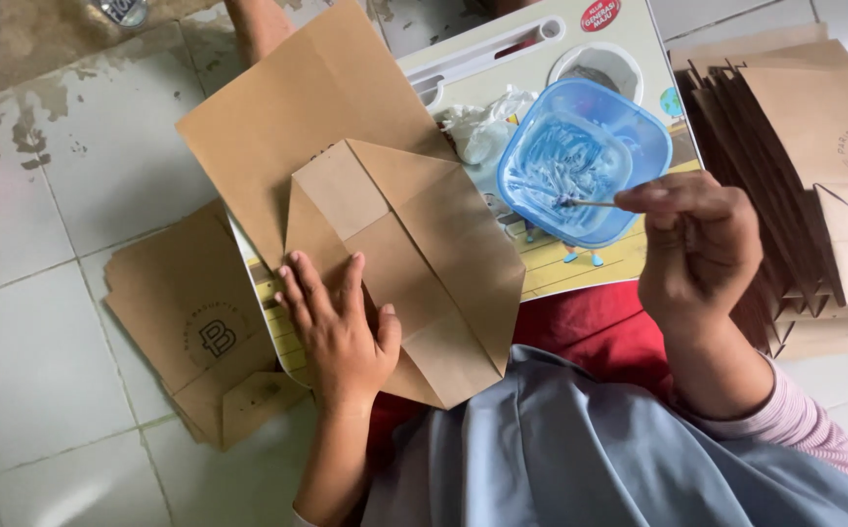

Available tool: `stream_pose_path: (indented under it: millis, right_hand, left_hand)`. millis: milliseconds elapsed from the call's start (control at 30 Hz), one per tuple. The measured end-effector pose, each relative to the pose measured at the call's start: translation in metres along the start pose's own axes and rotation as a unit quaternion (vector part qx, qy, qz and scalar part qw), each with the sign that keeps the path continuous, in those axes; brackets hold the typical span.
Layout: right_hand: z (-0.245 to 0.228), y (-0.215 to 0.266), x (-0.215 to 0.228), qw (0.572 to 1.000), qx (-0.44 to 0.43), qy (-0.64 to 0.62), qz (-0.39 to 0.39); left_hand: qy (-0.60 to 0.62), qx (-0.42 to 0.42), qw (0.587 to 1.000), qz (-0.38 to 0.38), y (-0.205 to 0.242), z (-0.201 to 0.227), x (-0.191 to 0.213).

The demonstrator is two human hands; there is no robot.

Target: Applying glue to paper bags and folding them to assemble

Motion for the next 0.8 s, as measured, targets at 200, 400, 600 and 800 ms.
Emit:
stream_pose_path:
  millis: [200,400,600,800]
  right_hand:
    - [-0.011,0.028,-0.053,0.976,-0.120,-0.168,-0.065]
    - [-0.030,0.030,-0.149,0.954,-0.120,-0.211,-0.178]
    - [-0.056,0.025,-0.196,0.964,-0.060,-0.032,-0.256]
    - [-0.062,0.032,-0.199,0.955,0.030,0.023,-0.295]
  left_hand:
    - [0.139,0.002,0.989,0.052,0.006,-0.012,0.005]
    - [0.302,0.009,0.950,0.077,0.018,-0.031,0.000]
    - [0.316,0.006,0.943,0.101,0.014,-0.031,0.001]
    - [0.298,0.016,0.951,0.080,0.017,-0.033,-0.003]
Point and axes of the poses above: each hand's wrist, its own y-axis away from the middle knuckle, its own x-axis out of the back of the hand, z = x × y, the point moved 6 cm from there along -y, towards the middle knuckle, and after that the axes turned 1 degree about -y, right-handed, at the moved point
